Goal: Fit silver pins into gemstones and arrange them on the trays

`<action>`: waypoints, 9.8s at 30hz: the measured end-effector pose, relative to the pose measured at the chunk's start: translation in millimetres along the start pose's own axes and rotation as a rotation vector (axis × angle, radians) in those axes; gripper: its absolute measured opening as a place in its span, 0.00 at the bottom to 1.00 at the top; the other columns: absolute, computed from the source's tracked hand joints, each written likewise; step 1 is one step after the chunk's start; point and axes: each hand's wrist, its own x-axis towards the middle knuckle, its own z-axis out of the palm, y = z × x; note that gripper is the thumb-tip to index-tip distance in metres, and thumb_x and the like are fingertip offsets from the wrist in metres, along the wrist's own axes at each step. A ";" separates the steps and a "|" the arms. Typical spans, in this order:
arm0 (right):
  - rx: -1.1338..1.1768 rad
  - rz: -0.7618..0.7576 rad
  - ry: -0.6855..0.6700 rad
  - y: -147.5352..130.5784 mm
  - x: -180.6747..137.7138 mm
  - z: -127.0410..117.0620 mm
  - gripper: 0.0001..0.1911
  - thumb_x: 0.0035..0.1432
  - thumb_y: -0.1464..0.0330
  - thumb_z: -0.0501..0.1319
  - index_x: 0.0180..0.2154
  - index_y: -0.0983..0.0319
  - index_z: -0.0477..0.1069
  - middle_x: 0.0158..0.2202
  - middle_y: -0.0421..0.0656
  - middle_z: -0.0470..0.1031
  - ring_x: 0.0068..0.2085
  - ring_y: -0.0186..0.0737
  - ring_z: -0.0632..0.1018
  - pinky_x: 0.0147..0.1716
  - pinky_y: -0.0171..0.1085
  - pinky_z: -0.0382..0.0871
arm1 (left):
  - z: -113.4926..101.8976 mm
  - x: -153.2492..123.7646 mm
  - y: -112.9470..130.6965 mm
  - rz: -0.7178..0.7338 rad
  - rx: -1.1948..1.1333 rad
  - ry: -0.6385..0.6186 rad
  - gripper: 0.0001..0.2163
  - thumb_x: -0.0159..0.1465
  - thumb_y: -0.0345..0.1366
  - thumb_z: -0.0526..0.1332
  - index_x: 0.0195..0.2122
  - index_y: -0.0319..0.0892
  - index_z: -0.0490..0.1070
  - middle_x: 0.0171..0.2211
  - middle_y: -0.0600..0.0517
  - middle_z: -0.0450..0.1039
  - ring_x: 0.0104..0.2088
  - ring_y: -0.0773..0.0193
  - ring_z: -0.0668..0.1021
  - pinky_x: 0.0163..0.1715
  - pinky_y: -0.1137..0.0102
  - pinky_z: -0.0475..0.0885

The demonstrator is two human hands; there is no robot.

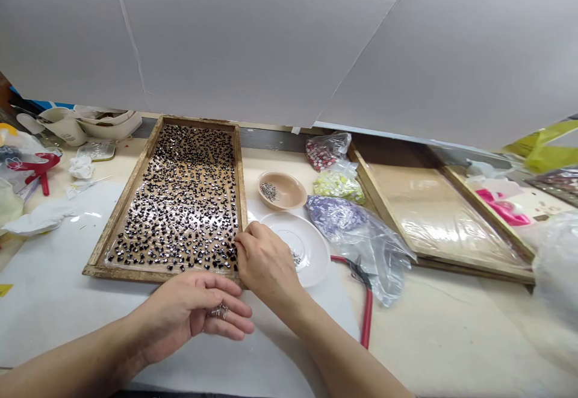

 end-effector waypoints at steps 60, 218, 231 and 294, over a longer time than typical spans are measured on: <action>0.375 -0.183 -0.122 -6.0 -1.8 -7.7 0.08 0.57 0.74 0.53 0.31 0.63 0.70 0.31 0.44 0.68 0.32 0.36 0.70 0.30 0.35 0.64 | 7.0 -0.3 -8.7 -0.150 0.227 0.069 0.09 0.44 0.24 0.52 0.26 0.35 0.68 0.24 0.46 0.74 0.26 0.61 0.78 0.32 0.63 0.72; 0.248 -0.086 -0.181 4.0 -3.2 -7.5 0.07 0.57 0.74 0.52 0.29 0.63 0.67 0.31 0.44 0.66 0.32 0.38 0.68 0.29 0.36 0.61 | 1.9 3.4 -13.3 -0.076 0.167 0.062 0.17 0.45 0.22 0.58 0.39 0.31 0.65 0.33 0.42 0.74 0.34 0.56 0.79 0.41 0.60 0.73; 0.193 -0.147 -0.120 1.9 -2.0 -0.4 0.08 0.57 0.74 0.53 0.28 0.63 0.68 0.30 0.44 0.67 0.31 0.37 0.68 0.29 0.35 0.60 | 1.6 3.6 -14.8 -0.114 0.138 0.046 0.18 0.43 0.21 0.53 0.38 0.31 0.64 0.29 0.44 0.74 0.30 0.58 0.79 0.37 0.61 0.72; 0.500 -0.221 -0.217 -9.3 -14.5 -44.0 0.07 0.56 0.76 0.54 0.32 0.62 0.70 0.31 0.43 0.68 0.32 0.36 0.69 0.29 0.36 0.65 | -1.1 2.9 1.7 0.228 -0.208 -0.006 0.17 0.66 0.38 0.49 0.40 0.28 0.70 0.39 0.37 0.74 0.41 0.56 0.76 0.51 0.58 0.64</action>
